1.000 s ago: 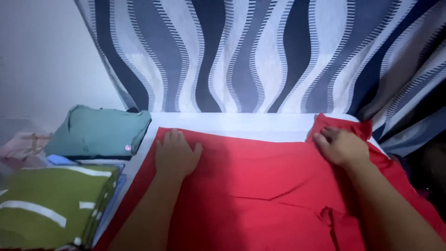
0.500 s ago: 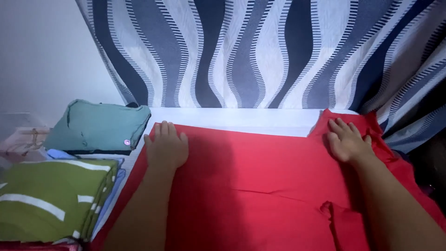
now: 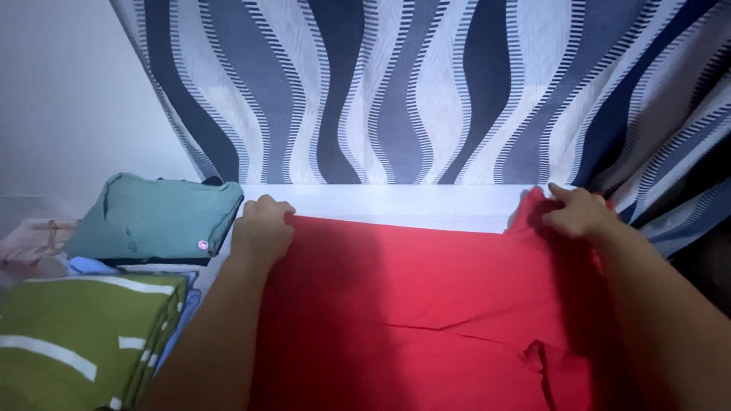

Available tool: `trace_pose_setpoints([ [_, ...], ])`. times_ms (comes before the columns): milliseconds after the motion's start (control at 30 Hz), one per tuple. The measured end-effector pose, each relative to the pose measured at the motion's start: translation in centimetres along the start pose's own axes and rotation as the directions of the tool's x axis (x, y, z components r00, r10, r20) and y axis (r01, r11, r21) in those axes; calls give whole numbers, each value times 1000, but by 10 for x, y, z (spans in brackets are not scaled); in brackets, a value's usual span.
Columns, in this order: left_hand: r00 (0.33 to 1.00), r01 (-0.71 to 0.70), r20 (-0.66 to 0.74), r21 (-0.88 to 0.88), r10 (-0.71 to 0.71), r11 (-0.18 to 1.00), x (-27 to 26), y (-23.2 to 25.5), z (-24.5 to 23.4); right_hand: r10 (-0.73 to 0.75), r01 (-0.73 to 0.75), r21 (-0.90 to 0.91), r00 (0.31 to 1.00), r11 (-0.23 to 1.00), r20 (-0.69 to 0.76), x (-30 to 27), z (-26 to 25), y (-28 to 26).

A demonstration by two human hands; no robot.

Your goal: The recorder folds a red t-shirt on a table.

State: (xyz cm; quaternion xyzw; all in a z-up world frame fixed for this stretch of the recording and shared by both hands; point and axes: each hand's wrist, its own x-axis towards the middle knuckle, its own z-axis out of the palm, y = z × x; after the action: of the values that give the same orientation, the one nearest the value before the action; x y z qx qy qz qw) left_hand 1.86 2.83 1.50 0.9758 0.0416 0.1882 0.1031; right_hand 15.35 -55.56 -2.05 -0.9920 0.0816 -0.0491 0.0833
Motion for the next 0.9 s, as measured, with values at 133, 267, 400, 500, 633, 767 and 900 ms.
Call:
trace_pose_setpoints([
  [133,1000,-20,17,13,20,1000,6,-4,0,-116,106,148,991,983,61,23,13,27],
  [267,996,-80,-49,11,81,997,0,-6,2,-7,3,-84,999,996,-50,-71,-54,-45],
  [400,983,-124,-133,17,125,992,-5,-12,1,-137,119,-96,968,988,-210,-89,-61,-29],
  [500,979,-129,-157,33,133,991,-9,-9,-26,-184,185,-24,933,982,-308,-104,-86,-8],
  [633,960,-166,-238,-57,148,984,-41,-1,-81,-471,484,-128,701,866,-536,-143,-146,7],
  [767,908,-280,-345,-72,239,957,-83,-8,-111,-605,582,-247,572,775,-554,-215,-194,6],
  [900,946,-233,-230,3,228,972,-123,-16,-99,-346,430,438,901,789,-261,-260,-142,39],
])
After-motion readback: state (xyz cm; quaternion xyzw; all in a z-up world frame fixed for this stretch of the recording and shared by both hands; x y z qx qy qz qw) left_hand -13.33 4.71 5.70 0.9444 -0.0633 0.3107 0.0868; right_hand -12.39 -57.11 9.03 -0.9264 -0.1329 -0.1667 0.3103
